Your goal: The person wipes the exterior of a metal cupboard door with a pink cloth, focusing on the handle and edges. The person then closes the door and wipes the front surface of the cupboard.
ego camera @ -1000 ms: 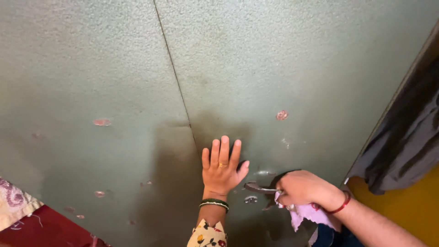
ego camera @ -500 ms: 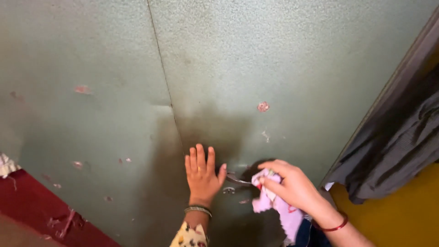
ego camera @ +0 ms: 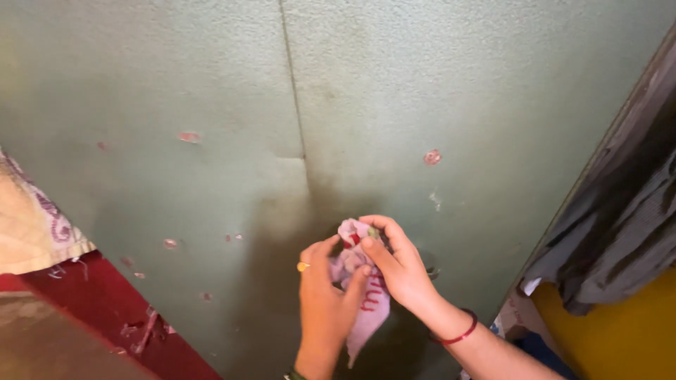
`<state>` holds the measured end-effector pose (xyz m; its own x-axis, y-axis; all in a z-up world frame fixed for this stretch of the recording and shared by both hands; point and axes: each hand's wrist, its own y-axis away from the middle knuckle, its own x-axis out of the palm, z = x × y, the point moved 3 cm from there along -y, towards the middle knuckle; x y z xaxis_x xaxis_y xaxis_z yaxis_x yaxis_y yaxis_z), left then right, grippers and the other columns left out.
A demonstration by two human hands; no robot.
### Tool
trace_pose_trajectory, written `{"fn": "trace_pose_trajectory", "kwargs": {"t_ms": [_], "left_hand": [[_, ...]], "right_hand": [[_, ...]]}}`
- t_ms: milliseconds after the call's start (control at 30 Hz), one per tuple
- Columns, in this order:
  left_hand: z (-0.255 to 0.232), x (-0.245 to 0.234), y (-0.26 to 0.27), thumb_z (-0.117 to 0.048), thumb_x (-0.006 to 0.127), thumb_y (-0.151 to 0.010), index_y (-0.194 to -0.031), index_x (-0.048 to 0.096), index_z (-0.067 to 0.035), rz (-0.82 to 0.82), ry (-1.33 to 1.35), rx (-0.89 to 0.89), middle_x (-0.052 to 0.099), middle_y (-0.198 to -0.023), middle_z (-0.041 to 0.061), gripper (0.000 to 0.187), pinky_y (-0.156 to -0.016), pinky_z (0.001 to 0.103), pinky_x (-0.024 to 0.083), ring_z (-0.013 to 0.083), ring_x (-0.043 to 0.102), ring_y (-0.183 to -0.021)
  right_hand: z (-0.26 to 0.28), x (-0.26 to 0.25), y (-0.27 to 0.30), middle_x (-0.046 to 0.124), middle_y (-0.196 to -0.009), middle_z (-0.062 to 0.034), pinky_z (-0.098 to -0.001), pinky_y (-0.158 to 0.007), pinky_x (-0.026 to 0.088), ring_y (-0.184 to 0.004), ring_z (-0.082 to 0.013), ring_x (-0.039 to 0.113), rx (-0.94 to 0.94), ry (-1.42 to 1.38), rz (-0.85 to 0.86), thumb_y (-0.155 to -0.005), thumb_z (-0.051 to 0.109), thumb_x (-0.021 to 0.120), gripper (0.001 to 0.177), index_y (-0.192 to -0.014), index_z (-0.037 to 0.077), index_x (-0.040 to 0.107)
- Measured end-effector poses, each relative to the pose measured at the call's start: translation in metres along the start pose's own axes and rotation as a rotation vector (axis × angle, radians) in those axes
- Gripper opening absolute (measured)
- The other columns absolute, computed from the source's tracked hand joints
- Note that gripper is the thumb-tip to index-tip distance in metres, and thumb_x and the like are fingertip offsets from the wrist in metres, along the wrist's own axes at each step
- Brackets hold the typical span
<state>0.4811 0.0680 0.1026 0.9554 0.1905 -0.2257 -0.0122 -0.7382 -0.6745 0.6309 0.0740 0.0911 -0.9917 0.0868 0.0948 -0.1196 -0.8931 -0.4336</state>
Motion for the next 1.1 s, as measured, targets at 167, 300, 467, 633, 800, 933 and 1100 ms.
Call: {"fn": "trace_pose_trajectory", "kwargs": {"t_ms": [167,300,467,633,800,933,1100], "left_hand": [[0.012,-0.056,-0.025,-0.020,0.086,-0.073,-0.100,0.066,-0.005,0.080,-0.033,-0.075,0.072,-0.092,0.011,0.036,-0.074,0.035,0.055,0.0253,0.070,-0.083],[0.015,-0.101,-0.057,-0.012,0.079,-0.082,-0.092,0.065,-0.001,-0.042,-0.019,0.271,0.071,-0.094,0.011,0.020,-0.078,0.035,0.053,0.0247,0.066,-0.084],[0.027,-0.154,-0.114,-0.015,0.078,-0.091,-0.091,0.063,-0.001,-0.284,0.086,0.055,0.066,-0.088,0.009,0.021,-0.079,0.031,0.052,0.0158,0.057,-0.083],[0.017,-0.156,-0.178,-0.019,0.082,-0.095,-0.110,0.066,-0.003,-0.366,-0.126,0.487,0.067,-0.119,0.013,0.027,-0.106,0.043,0.050,0.0292,0.062,-0.115],[0.045,-0.127,-0.212,-0.044,0.075,-0.090,-0.144,0.059,-0.011,-0.209,-0.712,0.774,0.044,-0.156,0.022,0.066,-0.113,0.067,0.026,0.0494,0.033,-0.145],[0.075,-0.098,-0.205,-0.058,0.070,-0.088,-0.153,0.051,-0.017,-0.203,-0.739,0.762,0.037,-0.160,0.021,0.080,-0.113,0.072,0.018,0.0501,0.028,-0.145],[0.065,-0.044,-0.182,-0.042,0.066,-0.100,-0.156,0.052,-0.023,-0.097,-0.715,0.901,0.045,-0.162,0.006,0.061,-0.122,0.059,0.027,0.0344,0.038,-0.151]], "right_hand": [[0.026,0.056,-0.016,0.068,-0.116,-0.0066,-0.0259,-0.088,0.054,-0.101,-0.0093,0.064,-0.204,0.019,-0.035,-0.104,0.016,0.057,0.030,-0.131,0.002,0.056],[0.047,0.083,-0.032,0.059,-0.124,-0.0131,-0.0313,-0.086,0.054,-0.098,-0.0185,0.063,-0.283,0.204,-0.009,-0.101,0.019,0.062,0.040,-0.137,0.003,0.057],[0.084,0.092,-0.055,0.048,-0.155,-0.0181,-0.0472,-0.121,0.037,-0.145,-0.0378,0.046,-0.798,0.889,-0.233,-0.100,0.026,0.070,0.057,-0.149,0.006,0.050],[0.080,0.092,-0.107,0.034,-0.166,-0.0215,-0.0573,-0.126,0.019,-0.155,-0.0401,0.026,-0.826,1.337,-0.444,-0.098,0.034,0.073,0.068,-0.157,0.009,0.048],[0.056,0.083,-0.132,0.030,-0.168,-0.0205,-0.0564,-0.127,0.010,-0.158,-0.0377,0.018,-0.907,1.535,-0.528,-0.101,0.046,0.070,0.071,-0.159,0.011,0.050],[0.041,0.077,-0.137,0.033,-0.167,-0.0208,-0.0554,-0.128,0.011,-0.158,-0.0379,0.021,-0.899,1.544,-0.556,-0.103,0.045,0.065,0.066,-0.157,0.010,0.052],[0.036,0.072,-0.140,0.040,-0.166,-0.0192,-0.0526,-0.130,0.012,-0.158,-0.0363,0.026,-0.885,1.606,-0.627,-0.105,0.030,0.057,0.055,-0.155,0.006,0.054]]}}
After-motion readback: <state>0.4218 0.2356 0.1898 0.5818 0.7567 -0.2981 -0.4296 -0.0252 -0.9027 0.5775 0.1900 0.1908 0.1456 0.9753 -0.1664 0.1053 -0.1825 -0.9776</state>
